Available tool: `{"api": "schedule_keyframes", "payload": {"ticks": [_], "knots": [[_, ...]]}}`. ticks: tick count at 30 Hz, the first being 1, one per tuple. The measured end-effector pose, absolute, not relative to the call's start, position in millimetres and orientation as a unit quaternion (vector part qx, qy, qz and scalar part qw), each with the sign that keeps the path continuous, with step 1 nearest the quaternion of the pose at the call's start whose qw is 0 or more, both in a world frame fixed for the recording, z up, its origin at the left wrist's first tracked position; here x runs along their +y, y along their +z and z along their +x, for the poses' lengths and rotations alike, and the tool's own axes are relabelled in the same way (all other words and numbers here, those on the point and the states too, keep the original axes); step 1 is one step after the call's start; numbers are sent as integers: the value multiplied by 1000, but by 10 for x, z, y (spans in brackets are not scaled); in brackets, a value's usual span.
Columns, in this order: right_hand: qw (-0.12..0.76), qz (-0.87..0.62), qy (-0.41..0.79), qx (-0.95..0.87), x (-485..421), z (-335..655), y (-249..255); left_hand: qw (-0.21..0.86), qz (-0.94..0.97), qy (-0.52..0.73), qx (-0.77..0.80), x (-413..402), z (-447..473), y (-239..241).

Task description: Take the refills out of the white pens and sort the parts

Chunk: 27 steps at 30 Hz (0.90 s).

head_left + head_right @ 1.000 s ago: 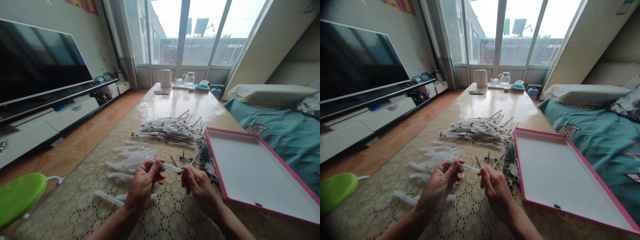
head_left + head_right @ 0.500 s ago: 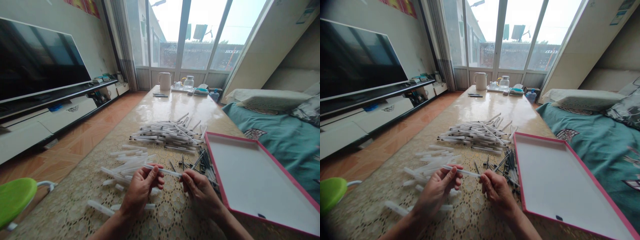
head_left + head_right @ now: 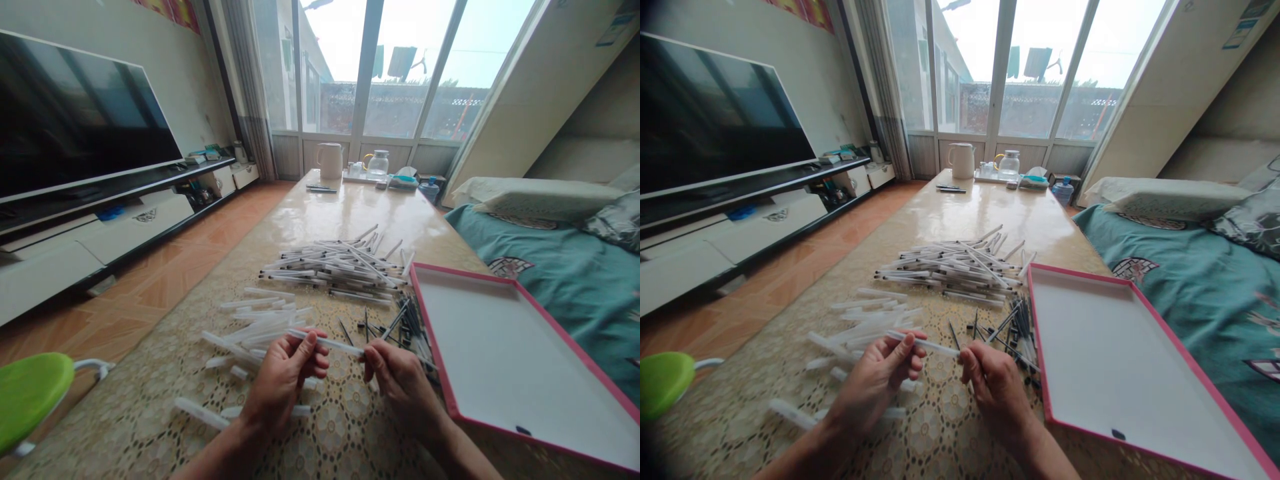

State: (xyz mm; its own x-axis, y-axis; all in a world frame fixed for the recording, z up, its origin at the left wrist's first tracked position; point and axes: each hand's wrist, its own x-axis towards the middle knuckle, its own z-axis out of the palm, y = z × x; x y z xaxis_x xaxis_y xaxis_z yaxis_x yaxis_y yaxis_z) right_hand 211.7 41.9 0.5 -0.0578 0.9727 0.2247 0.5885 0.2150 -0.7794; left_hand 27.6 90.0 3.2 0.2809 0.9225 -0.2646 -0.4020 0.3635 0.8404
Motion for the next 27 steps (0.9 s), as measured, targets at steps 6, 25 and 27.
{"api": "schedule_keyframes", "payload": {"ticks": [6,25,27], "knots": [[376,-581,256,-675,432,2130,-16,729,325,450,400,938,278,-38],[359,-583,229,-692,424,2143,-8,733,316,440,411,937,275,-4],[361,-589,231,-685,421,2138,7,732,316,441,413,934,278,14]]}}
